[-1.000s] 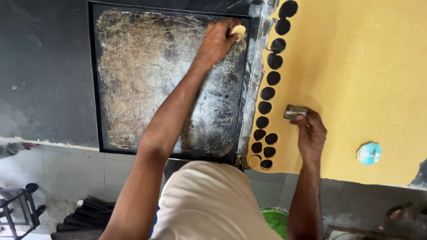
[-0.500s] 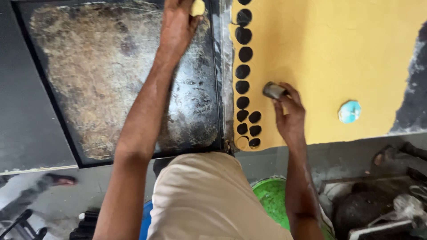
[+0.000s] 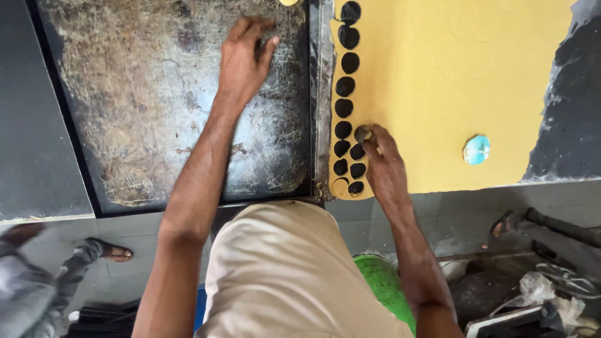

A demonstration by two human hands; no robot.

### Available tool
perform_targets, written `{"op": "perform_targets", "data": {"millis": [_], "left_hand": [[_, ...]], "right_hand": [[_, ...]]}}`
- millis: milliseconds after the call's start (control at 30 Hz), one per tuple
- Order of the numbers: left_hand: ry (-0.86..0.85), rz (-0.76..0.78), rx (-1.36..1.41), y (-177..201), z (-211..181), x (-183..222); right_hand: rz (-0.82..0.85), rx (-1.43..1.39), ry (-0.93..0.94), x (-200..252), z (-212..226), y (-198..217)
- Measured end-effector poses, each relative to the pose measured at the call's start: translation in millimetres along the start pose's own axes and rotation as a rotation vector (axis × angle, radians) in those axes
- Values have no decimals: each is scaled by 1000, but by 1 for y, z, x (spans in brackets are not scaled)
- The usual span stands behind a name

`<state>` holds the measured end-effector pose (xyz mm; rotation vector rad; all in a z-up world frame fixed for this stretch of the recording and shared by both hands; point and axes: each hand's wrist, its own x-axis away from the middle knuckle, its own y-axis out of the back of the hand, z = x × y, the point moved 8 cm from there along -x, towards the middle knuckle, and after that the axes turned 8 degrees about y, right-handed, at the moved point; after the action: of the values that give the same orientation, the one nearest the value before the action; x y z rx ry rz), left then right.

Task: The person uses a metal cutter to stamp out round shapes from a sheet of yellow dough and places them onto a large black baking tray by hand.

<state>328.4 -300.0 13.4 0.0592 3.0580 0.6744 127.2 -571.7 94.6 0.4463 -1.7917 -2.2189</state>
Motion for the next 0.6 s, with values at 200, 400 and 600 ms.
{"op": "perform_targets", "data": {"millis": [200, 400, 600], "left_hand": [[-233, -101, -59, 33, -24, 31], [-141, -72, 26, 37, -12, 37], [-227, -28, -103, -3, -20, 30]], "right_hand": [[91, -209, -114, -12, -31, -19], [51, -505, -312, -54, -62, 8], [-50, -353, -24, -131, -34, 11]]}}
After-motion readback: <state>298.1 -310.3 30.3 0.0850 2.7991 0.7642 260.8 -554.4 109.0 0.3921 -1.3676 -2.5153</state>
